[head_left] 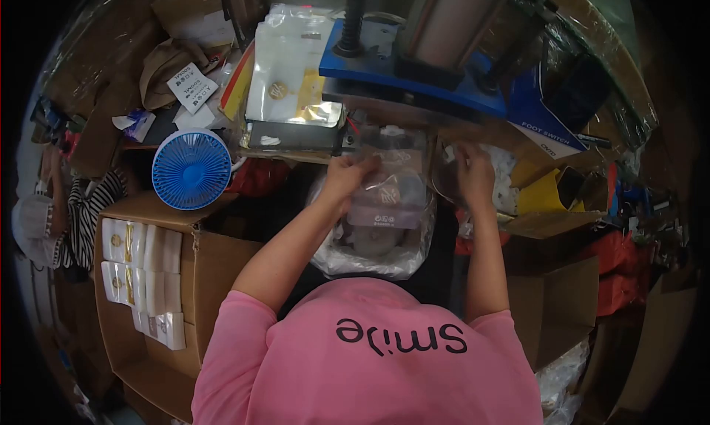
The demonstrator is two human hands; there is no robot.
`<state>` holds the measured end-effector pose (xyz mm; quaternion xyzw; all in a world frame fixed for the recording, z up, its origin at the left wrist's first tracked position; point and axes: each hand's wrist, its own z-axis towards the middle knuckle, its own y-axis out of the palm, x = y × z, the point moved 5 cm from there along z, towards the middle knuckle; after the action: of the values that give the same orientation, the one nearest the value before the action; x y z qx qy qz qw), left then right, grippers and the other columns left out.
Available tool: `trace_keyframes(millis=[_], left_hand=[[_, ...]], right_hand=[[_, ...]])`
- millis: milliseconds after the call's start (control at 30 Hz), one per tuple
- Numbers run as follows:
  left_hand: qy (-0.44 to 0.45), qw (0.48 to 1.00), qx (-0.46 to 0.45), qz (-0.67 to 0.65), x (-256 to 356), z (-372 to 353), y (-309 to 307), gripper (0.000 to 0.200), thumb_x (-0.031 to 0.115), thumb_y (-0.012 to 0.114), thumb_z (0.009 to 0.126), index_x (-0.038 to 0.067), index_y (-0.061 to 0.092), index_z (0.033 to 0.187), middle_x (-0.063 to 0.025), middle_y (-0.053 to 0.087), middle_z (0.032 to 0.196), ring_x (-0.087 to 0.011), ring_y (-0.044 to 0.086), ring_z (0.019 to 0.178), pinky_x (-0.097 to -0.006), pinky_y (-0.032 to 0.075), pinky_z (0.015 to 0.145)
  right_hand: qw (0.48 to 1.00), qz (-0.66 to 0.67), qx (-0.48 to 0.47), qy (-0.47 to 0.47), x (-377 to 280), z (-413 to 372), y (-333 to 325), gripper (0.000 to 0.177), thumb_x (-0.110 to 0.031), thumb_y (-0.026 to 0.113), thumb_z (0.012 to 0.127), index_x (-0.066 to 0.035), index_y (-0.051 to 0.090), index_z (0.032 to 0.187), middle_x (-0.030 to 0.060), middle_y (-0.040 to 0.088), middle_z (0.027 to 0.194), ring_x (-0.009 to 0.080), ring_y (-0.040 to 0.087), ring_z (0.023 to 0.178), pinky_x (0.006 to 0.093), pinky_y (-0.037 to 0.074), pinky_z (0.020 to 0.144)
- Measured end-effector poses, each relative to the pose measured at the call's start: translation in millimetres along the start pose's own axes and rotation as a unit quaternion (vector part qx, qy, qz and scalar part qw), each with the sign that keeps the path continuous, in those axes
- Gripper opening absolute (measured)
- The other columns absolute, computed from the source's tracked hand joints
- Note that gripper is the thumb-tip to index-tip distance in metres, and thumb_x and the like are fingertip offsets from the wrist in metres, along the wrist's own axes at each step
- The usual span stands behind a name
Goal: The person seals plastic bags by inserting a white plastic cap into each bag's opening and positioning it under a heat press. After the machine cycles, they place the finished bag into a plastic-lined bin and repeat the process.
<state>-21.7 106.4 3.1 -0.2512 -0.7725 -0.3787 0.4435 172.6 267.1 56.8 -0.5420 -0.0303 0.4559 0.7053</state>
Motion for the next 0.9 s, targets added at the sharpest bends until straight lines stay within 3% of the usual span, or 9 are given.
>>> trace_keyframes(millis=[200, 267, 300, 367, 400, 467, 600, 700, 900], left_hand=[[0.078, 0.966, -0.020, 0.247, 26.6, 19.8, -32.9, 0.031, 0.027, 0.071, 0.083, 0.000, 0.069, 0.098, -0.0108, 0.070, 0.084, -0.0201, 0.068, 0.075, -0.0303, 0.051, 0.069], [0.318, 0.853, 0.152, 0.385, 77.7, 17.5, -60.3, 0.048, 0.038, 0.070, 0.082, 0.008, 0.063, 0.119, -0.0131, 0.065, 0.115, -0.0291, 0.062, 0.107, -0.0397, 0.045, 0.093], [0.317, 0.851, 0.156, 0.389, 77.6, 18.1, -76.4, 0.048, 0.038, 0.070, 0.082, 0.008, 0.063, 0.119, -0.0131, 0.065, 0.115, -0.0291, 0.062, 0.107, -0.0397, 0.045, 0.093], [0.380, 0.636, 0.192, 0.644, 75.7, 16.3, -94.6, 0.062, 0.046, 0.070, 0.079, 0.014, 0.056, 0.129, -0.0109, 0.047, 0.141, -0.0316, 0.040, 0.133, -0.0495, 0.023, 0.111], [0.375, 0.635, 0.143, 0.660, 70.4, 2.5, -95.3, 0.059, 0.043, 0.072, 0.076, 0.018, 0.058, 0.128, -0.0061, 0.042, 0.145, -0.0266, 0.034, 0.137, -0.0544, 0.010, 0.113], [0.375, 0.623, 0.131, 0.673, 58.7, -15.9, -106.1, 0.053, 0.035, 0.073, 0.077, 0.020, 0.059, 0.127, -0.0040, 0.047, 0.140, -0.0248, 0.038, 0.134, -0.0543, 0.013, 0.113], [0.418, 0.726, 0.176, 0.517, 82.3, -40.7, -108.2, 0.010, 0.011, 0.068, 0.081, 0.008, 0.071, 0.090, -0.0070, 0.068, 0.089, -0.0296, 0.061, 0.091, -0.0448, 0.034, 0.101], [0.325, 0.888, 0.077, 0.315, 78.6, -61.2, -78.8, 0.008, 0.003, 0.068, 0.082, -0.001, 0.069, 0.089, -0.0059, 0.068, 0.084, -0.0138, 0.062, 0.080, -0.0241, 0.047, 0.073], [0.216, 0.944, -0.028, 0.248, 3.0, -60.0, -50.7, 0.011, 0.006, 0.070, 0.082, -0.003, 0.069, 0.088, -0.0036, 0.068, 0.083, -0.0075, 0.060, 0.076, -0.0228, 0.046, 0.069]], right_hand=[[0.998, -0.054, -0.016, -0.020, -10.9, -4.1, 16.6, 0.027, -0.009, 0.059, 0.083, -0.005, 0.062, 0.110, 0.0170, 0.059, 0.111, 0.0382, 0.055, 0.104, 0.0444, 0.046, 0.089], [0.999, -0.033, -0.026, -0.011, -8.6, -5.7, 14.8, 0.029, -0.009, 0.060, 0.082, -0.005, 0.061, 0.111, 0.0169, 0.058, 0.112, 0.0380, 0.054, 0.104, 0.0439, 0.046, 0.089], [1.000, -0.003, -0.015, -0.019, -6.5, -7.3, 12.4, 0.029, -0.006, 0.060, 0.081, -0.004, 0.061, 0.109, 0.0152, 0.057, 0.110, 0.0362, 0.054, 0.103, 0.0412, 0.046, 0.087], [0.999, 0.031, -0.004, -0.028, 3.4, -9.0, 7.7, 0.029, -0.003, 0.060, 0.079, -0.003, 0.060, 0.108, 0.0136, 0.057, 0.108, 0.0344, 0.055, 0.103, 0.0386, 0.047, 0.085], [0.997, 0.070, -0.005, -0.024, 11.3, -9.9, 6.6, 0.028, -0.001, 0.060, 0.079, -0.003, 0.060, 0.108, 0.0115, 0.058, 0.106, 0.0298, 0.056, 0.100, 0.0351, 0.047, 0.082], [0.993, 0.115, -0.011, -0.004, 12.5, -16.3, 11.0, 0.028, 0.001, 0.061, 0.080, -0.002, 0.060, 0.107, 0.0094, 0.058, 0.103, 0.0253, 0.057, 0.098, 0.0315, 0.048, 0.079], [0.951, 0.287, -0.036, 0.112, 3.4, -19.9, 0.8, 0.026, -0.001, 0.065, 0.082, -0.003, 0.060, 0.107, 0.0052, 0.058, 0.097, 0.0141, 0.058, 0.088, 0.0258, 0.047, 0.075], [0.947, 0.303, -0.036, 0.095, -36.7, -21.2, -13.4, 0.026, -0.004, 0.067, 0.082, -0.003, 0.060, 0.107, 0.0037, 0.058, 0.094, 0.0120, 0.058, 0.085, 0.0250, 0.047, 0.075], [0.939, 0.301, -0.165, 0.005, -99.2, -28.6, -10.7, 0.026, -0.008, 0.071, 0.080, -0.002, 0.065, 0.105, 0.0041, 0.065, 0.091, 0.0115, 0.060, 0.085, 0.0258, 0.047, 0.077]])
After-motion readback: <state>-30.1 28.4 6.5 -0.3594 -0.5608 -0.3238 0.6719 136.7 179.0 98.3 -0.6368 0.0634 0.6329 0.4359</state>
